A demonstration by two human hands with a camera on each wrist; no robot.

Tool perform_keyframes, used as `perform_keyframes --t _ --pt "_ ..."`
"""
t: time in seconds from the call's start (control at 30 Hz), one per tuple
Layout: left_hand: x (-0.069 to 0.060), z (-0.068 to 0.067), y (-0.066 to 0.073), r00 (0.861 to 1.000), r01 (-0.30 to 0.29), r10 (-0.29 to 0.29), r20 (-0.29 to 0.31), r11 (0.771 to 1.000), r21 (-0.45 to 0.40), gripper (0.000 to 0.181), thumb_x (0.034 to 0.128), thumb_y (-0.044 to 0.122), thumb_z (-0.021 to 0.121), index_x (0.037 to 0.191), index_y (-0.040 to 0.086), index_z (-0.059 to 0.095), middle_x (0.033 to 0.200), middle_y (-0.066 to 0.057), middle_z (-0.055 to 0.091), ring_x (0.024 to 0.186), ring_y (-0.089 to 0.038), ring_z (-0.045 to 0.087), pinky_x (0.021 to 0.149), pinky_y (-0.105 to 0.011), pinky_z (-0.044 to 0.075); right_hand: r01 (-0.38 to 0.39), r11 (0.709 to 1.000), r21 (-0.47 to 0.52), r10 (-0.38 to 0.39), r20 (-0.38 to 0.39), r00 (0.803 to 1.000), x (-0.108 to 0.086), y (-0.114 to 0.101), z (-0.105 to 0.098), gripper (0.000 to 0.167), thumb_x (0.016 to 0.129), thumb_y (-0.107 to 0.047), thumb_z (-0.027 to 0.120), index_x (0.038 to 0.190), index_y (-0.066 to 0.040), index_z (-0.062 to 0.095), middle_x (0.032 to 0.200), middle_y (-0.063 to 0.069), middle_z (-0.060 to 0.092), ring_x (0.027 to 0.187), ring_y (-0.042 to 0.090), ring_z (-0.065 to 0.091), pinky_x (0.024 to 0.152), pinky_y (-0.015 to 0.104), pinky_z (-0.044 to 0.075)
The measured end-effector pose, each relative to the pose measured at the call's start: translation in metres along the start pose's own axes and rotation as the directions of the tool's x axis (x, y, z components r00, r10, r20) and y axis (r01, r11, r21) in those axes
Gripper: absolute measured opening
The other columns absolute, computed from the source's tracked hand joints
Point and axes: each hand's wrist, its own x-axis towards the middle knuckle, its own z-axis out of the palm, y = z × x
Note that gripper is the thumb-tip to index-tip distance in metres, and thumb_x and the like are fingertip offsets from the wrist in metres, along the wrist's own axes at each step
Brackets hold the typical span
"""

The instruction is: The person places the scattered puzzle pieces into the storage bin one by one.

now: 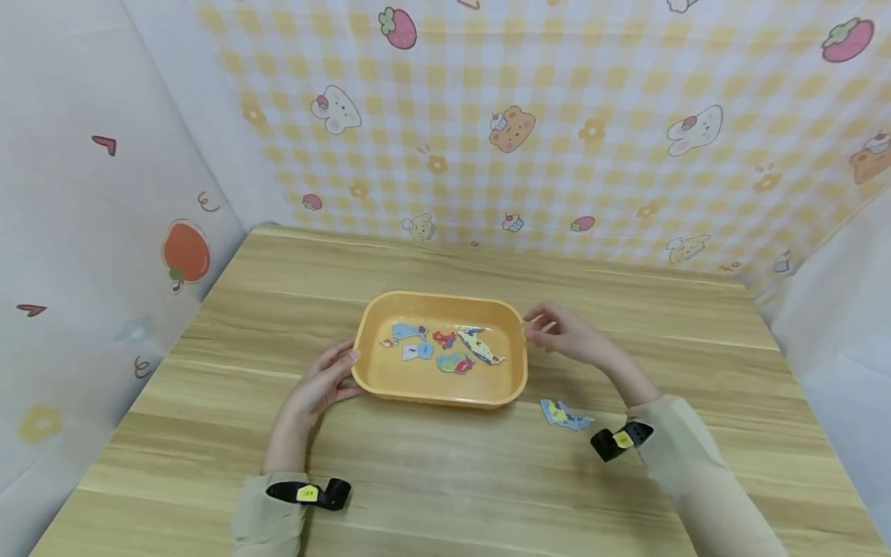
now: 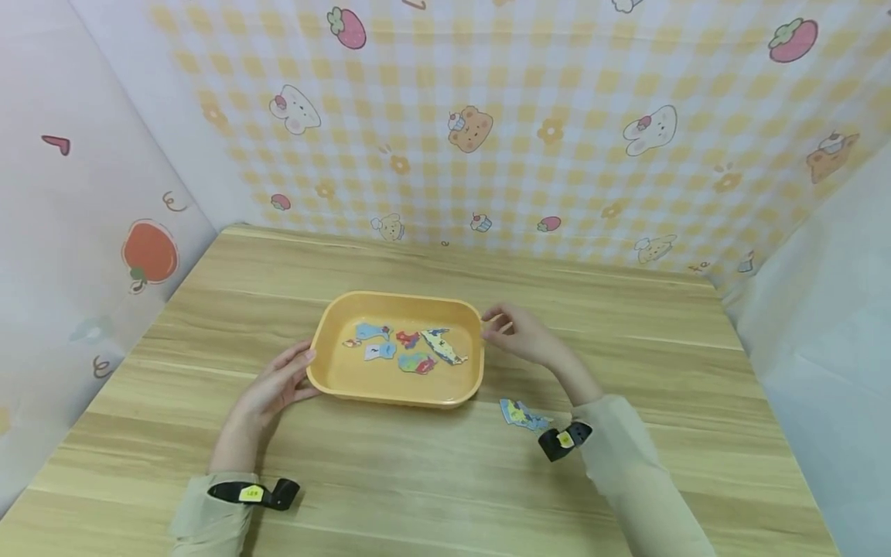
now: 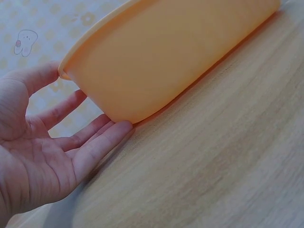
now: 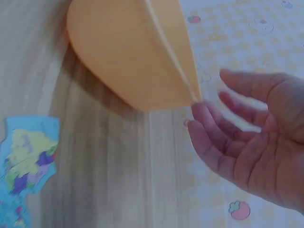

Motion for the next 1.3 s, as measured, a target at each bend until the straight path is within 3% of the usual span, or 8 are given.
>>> perform_keyframes --t 0.17,0.3,0.47,0.67,0.87,1.07,1.2,1.3 --pt "0.0 0.0 0.001 1.0 0.005 -0.005 -0.007 1.0 -0.003 0.061 0.0951 0.031 0.047 0.144 0.005 0.021 0.142 -0.025 0.031 0.091 -0.008 0.062 0.082 -0.03 0.055 -0.064 0.997 -0.044 0.066 0.024 0.998 -0.015 0.015 -0.002 0.04 0.09 -0.015 0.057 0.119 0.009 0.043 0.1 0.021 0.057 0.087 0.029 0.06 0.069 0.035 0.054" --pt "0.0 0.0 0.002 1.0 0.006 -0.006 -0.006 1.0 -0.004 0.061 0.0952 0.031 0.047 0.144 0.005 0.021 0.142 -0.025 0.031 0.091 -0.008 0.063 0.081 -0.029 0.055 -0.057 0.988 -0.141 0.071 0.096 0.993 -0.026 0.026 -0.002 0.037 0.085 -0.016 0.063 0.112 0.006 0.051 0.094 0.014 0.061 0.087 0.021 0.058 0.071 0.029 0.053" --pt "0.001 -0.001 0.002 1.0 0.0 0.0 0.0 1.0 -0.009 0.06 0.095 0.03 0.047 0.143 0.004 0.023 0.138 -0.023 0.038 0.091 -0.008 0.063 0.082 -0.03 0.054 -0.043 0.986 -0.161 0.067 0.15 0.986 -0.034 0.037 0.003 0.038 0.079 -0.018 0.07 0.106 0.004 0.055 0.087 0.009 0.061 0.081 0.016 0.057 0.069 0.026 0.051" --pt "0.002 -0.001 0.001 1.0 -0.003 0.003 0.0 1.0 -0.011 0.06 0.0948 0.03 0.048 0.143 0.004 0.023 0.136 -0.022 0.04 0.091 -0.009 0.063 0.081 -0.03 0.055 -0.038 0.985 -0.17 0.07 0.185 0.98 -0.038 0.041 0.014 0.035 0.072 -0.01 0.075 0.099 0.003 0.058 0.082 0.009 0.06 0.074 0.014 0.053 0.063 0.023 0.048" --pt "0.001 0.0 0.001 1.0 0.0 0.0 0.003 1.0 -0.008 0.06 0.095 0.03 0.047 0.143 0.004 0.022 0.14 -0.025 0.034 0.091 -0.009 0.063 0.082 -0.03 0.054 -0.107 0.947 -0.304 0.156 0.14 0.978 -0.043 0.037 0.029 0.034 0.064 -0.014 0.082 0.086 0.001 0.062 0.078 0.004 0.06 0.072 0.012 0.053 0.062 0.022 0.048" --pt "0.001 0.0 0.001 1.0 -0.008 0.008 0.003 1.0 -0.009 0.061 0.0948 0.03 0.047 0.143 0.003 0.022 0.14 -0.026 0.034 0.092 -0.01 0.063 0.083 -0.031 0.054 -0.205 0.892 -0.403 0.253 0.068 0.965 -0.047 0.031 0.04 0.036 0.061 -0.012 0.083 0.086 -0.002 0.059 0.079 0.003 0.055 0.073 0.015 0.048 0.064 0.027 0.045" --pt "0.001 0.0 0.001 1.0 -0.003 0.003 0.001 1.0 -0.004 0.061 0.0948 0.03 0.047 0.143 0.004 0.022 0.14 -0.026 0.034 0.092 -0.009 0.063 0.083 -0.031 0.054 -0.233 0.887 -0.399 0.273 0.047 0.961 -0.049 0.031 0.043 0.035 0.062 -0.01 0.082 0.086 -0.002 0.058 0.079 0.003 0.054 0.073 0.015 0.047 0.064 0.027 0.044" --pt "0.0 0.0 0.0 1.0 0.004 -0.004 -0.002 1.0 -0.003 0.061 0.0947 0.031 0.048 0.143 0.005 0.023 0.139 -0.025 0.034 0.091 -0.009 0.063 0.083 -0.03 0.054 -0.208 0.905 -0.372 0.243 0.049 0.969 -0.05 0.034 0.043 0.034 0.062 -0.009 0.082 0.084 -0.003 0.056 0.077 0.003 0.052 0.07 0.015 0.046 0.061 0.026 0.043"
